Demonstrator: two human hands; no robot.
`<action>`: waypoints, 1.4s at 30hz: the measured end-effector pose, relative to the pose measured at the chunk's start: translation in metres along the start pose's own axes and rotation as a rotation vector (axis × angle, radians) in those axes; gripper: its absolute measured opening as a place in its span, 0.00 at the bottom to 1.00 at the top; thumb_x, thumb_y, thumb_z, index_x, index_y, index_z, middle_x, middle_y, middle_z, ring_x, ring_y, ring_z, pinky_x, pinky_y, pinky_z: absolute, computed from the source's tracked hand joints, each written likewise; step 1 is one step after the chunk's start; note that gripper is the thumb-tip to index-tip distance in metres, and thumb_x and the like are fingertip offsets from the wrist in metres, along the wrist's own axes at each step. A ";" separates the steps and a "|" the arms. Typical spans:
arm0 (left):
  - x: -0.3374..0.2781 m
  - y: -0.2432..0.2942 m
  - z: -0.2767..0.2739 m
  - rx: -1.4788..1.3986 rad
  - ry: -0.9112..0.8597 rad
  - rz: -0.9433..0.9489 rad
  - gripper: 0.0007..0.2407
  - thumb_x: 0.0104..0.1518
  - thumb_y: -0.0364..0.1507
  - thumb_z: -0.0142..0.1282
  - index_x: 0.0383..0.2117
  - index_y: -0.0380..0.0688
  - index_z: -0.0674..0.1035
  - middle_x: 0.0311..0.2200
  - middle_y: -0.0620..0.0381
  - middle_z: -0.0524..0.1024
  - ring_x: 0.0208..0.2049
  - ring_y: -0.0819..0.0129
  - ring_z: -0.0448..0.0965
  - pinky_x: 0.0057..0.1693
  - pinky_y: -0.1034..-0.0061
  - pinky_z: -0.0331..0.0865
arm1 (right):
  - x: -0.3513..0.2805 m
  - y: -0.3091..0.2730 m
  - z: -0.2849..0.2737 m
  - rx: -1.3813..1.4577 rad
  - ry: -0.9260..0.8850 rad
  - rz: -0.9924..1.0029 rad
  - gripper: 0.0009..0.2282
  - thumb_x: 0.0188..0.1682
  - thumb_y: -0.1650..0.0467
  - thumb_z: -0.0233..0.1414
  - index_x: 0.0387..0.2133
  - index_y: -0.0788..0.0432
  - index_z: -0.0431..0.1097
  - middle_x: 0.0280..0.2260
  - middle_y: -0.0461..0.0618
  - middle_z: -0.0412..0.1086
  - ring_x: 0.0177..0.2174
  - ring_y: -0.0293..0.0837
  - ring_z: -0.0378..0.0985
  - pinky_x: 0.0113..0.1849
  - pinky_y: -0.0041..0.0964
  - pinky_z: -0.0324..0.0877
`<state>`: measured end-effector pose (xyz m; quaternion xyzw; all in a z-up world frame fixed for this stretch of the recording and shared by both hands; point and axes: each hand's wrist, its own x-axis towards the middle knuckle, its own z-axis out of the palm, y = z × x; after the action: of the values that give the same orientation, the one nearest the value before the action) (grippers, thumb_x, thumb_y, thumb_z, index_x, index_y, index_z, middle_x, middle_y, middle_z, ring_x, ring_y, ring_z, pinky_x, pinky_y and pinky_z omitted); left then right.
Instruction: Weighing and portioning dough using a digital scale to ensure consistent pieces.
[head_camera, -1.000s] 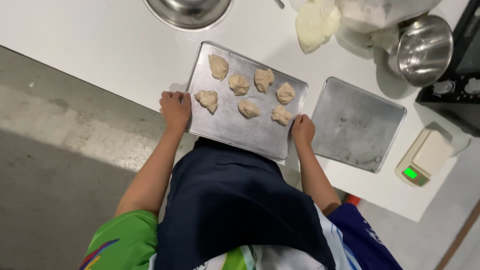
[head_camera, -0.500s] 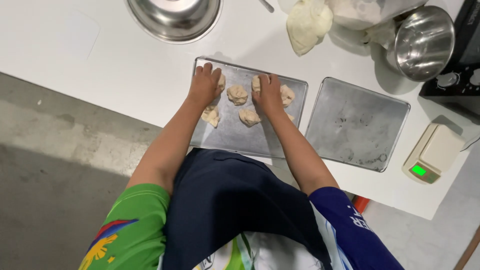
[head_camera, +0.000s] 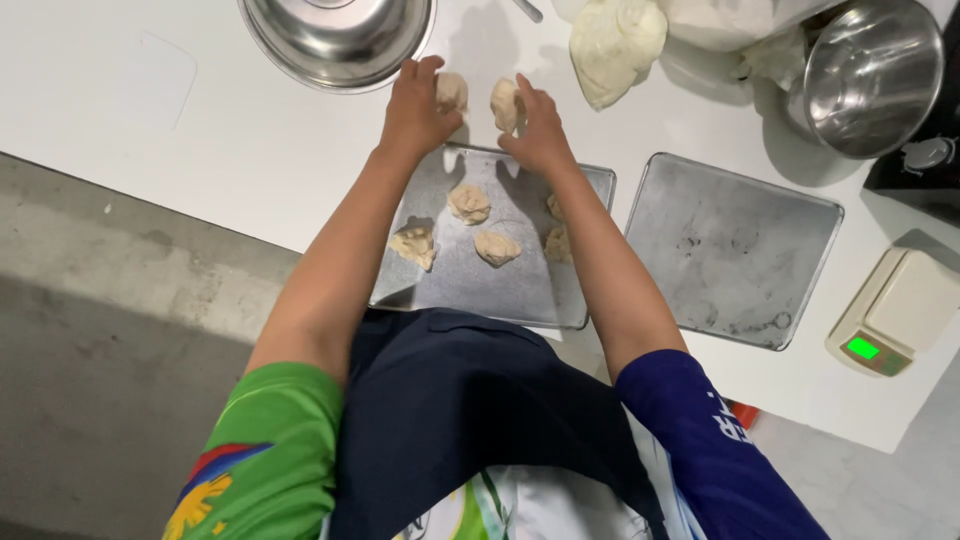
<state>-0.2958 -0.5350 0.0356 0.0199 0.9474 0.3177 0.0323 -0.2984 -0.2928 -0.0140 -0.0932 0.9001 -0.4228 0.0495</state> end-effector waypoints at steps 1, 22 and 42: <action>0.012 0.004 0.006 0.054 -0.021 0.010 0.36 0.38 0.33 0.75 0.57 0.39 0.67 0.55 0.36 0.67 0.50 0.37 0.73 0.51 0.58 0.70 | -0.002 0.005 0.000 -0.041 0.003 -0.053 0.38 0.37 0.69 0.63 0.64 0.60 0.57 0.55 0.65 0.61 0.54 0.64 0.63 0.55 0.50 0.60; -0.091 -0.022 0.065 0.011 -0.386 0.395 0.16 0.47 0.23 0.62 0.43 0.45 0.76 0.46 0.43 0.69 0.47 0.43 0.72 0.47 0.56 0.74 | -0.026 0.035 -0.040 0.008 0.199 0.229 0.23 0.43 0.66 0.64 0.53 0.55 0.69 0.49 0.61 0.65 0.50 0.56 0.72 0.52 0.45 0.70; -0.118 -0.062 -0.044 0.085 -0.392 0.486 0.28 0.44 0.29 0.70 0.56 0.39 0.74 0.55 0.40 0.69 0.56 0.43 0.70 0.60 0.53 0.66 | -0.146 0.037 -0.033 -0.058 -0.073 0.642 0.15 0.39 0.68 0.62 0.37 0.61 0.72 0.37 0.57 0.74 0.36 0.51 0.78 0.40 0.43 0.73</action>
<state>-0.1822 -0.6175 0.0391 0.3081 0.9030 0.2664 0.1367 -0.1655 -0.2142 -0.0196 0.1791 0.8929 -0.3559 0.2098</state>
